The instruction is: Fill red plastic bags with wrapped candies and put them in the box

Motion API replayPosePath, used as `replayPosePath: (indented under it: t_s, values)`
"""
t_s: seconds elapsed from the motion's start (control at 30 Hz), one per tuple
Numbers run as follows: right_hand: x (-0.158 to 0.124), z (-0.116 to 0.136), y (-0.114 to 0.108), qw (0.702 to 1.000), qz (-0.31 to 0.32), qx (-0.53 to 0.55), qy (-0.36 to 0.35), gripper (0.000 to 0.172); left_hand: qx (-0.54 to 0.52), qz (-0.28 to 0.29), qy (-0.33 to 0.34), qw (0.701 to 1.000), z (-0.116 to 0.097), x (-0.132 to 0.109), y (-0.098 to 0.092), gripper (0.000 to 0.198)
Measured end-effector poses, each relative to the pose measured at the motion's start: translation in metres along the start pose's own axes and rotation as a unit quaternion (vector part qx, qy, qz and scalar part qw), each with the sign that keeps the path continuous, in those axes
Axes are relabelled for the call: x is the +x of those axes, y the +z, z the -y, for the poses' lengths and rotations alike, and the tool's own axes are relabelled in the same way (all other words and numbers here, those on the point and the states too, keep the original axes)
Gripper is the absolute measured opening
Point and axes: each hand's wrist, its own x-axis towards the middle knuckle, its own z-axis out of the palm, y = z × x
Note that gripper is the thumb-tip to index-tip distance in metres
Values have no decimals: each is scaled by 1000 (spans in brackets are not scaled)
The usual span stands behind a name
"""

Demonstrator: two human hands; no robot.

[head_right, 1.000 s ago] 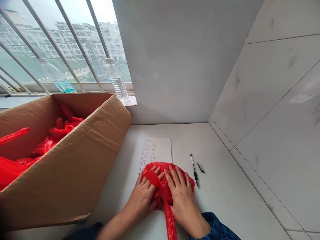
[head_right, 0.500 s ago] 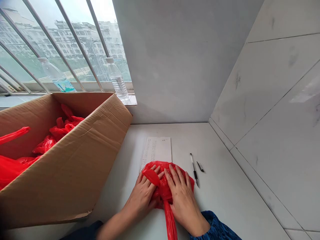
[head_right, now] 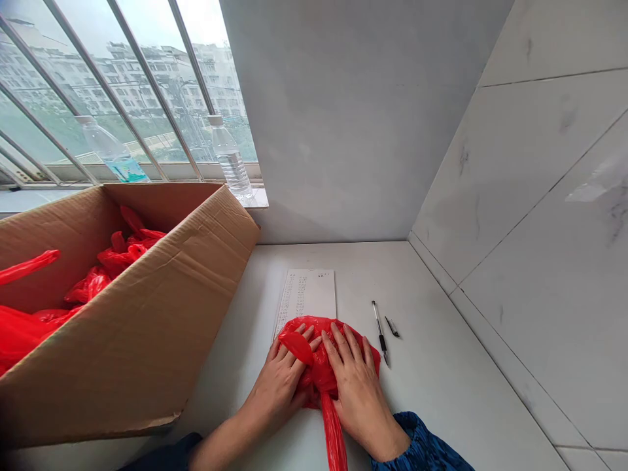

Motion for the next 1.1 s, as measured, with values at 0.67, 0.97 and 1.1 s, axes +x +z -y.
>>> replayPosePath:
  t_s: [0.67, 0.97, 1.1]
  values:
    - [-3, -9, -26, 997, 12, 81, -16, 88, -53, -28, -4, 998, 2, -1, -7, 66]
    - [-10, -17, -56, 974, -87, 174, -117, 43, -108, -126, -28, 986, 2, -18, -28, 27]
    - [-8, -7, -54, 960, -133, 202, -138, 32, -123, -126, -31, 984, -7, -13, -31, 15]
